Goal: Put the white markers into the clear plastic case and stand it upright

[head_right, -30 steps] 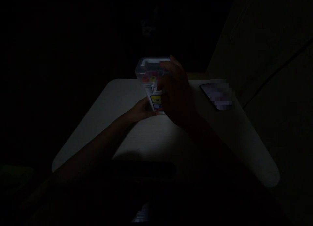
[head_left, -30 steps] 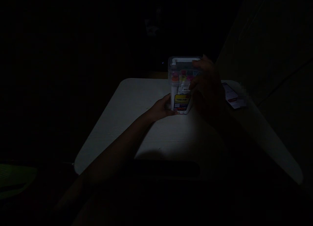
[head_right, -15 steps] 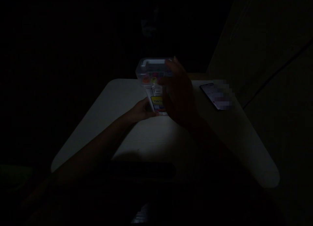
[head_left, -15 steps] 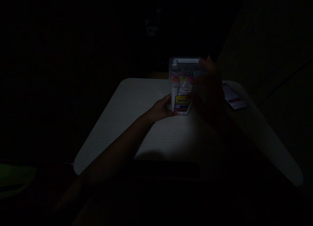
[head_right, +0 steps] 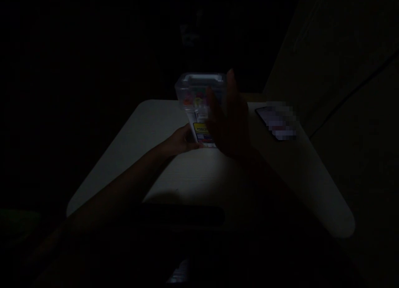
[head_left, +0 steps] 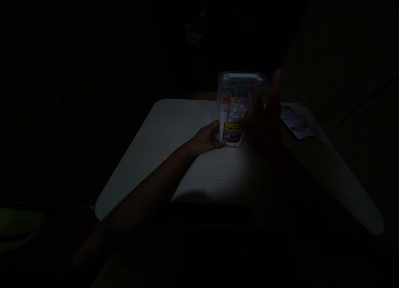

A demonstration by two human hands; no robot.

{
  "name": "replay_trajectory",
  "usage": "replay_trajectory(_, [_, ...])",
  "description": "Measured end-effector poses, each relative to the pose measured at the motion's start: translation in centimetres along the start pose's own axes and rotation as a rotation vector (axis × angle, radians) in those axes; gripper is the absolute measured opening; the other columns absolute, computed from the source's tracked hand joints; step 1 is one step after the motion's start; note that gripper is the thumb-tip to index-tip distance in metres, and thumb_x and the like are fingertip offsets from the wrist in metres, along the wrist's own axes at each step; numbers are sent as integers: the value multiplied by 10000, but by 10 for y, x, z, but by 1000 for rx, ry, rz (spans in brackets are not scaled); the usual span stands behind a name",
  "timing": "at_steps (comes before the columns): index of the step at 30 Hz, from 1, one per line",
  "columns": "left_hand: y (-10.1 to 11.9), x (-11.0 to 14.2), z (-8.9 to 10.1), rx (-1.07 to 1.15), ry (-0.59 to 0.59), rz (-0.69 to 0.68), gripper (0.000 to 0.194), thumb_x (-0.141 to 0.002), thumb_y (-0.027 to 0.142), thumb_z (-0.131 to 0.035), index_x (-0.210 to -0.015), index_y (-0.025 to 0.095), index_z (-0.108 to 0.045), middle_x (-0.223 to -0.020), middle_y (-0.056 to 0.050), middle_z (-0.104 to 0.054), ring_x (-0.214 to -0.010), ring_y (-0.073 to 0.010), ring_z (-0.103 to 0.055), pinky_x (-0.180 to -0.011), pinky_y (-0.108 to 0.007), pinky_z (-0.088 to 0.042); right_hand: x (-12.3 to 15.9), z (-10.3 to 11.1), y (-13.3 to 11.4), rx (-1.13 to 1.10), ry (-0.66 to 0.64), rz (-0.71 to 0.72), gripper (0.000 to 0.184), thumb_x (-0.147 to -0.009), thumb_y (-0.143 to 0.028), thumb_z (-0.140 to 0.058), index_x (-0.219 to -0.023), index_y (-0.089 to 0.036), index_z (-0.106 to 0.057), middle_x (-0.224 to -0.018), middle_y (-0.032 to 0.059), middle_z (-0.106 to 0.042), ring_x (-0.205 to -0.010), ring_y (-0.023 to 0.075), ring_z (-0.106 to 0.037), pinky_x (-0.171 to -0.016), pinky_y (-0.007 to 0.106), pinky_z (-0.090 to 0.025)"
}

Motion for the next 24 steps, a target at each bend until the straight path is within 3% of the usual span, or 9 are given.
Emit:
replay_trajectory(3, [-1,0,0,-10,1,-12,726,-637,296,-866,-1279,156,-558,-1288,-157,-669,-1187,-332,-644,-1083,-562,-482,-10,9,-21,59,39,122,658,-936,-661,-398,-1551,-570,-182,-1701,-126,-110,-1602,286,-83,-1288,581,-181])
replay_trajectory(7, [-4,0,1,-1,2,-33,738,-641,309,-869,-1295,172,-557,-1314,-151,-658,-1194,-327,-640,-1077,-539,-493,-26,15,-31,67,52,136,612,-981,-649,-277,-1572,-532,-170,-1707,-123,-98,-1602,245,-103,-1311,525,-149])
replay_trajectory(12, [-3,0,0,-41,-24,-28,736,-655,313,-860,-1303,147,-553,-1292,-165,-666,-1190,-335,-644,-1076,-548,-492,-49,15,-19,47,31,62,792,-920,-774,-247,-1576,-336,-317,-1691,42,-209,-1602,258,-102,-1306,528,-126])
replay_trajectory(16, [-2,-1,-1,-37,-46,-45,756,-658,333,-855,-1321,151,-541,-1310,-171,-658,-1216,-343,-634,-1080,-544,-493,-60,17,-13,29,33,5,911,-913,-794,-225,-1581,-182,-316,-1678,135,-207,-1601,259,-102,-1308,507,-115])
replay_trajectory(24, [0,0,-1,-40,-43,-29,770,-650,334,-857,-1318,133,-530,-1323,-185,-642,-1219,-356,-630,-1090,-556,-483,-66,9,3,-19,18,-62,862,-917,-796,-197,-1605,-277,-210,-1713,6,-127,-1607,190,-58,-1301,470,-215])
Point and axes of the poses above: each hand's wrist, its own x-axis away from the middle knuckle, its own z-axis out of the back of the hand, y = z × x, the point moved 7 cm from there along -x, towards the middle knuckle
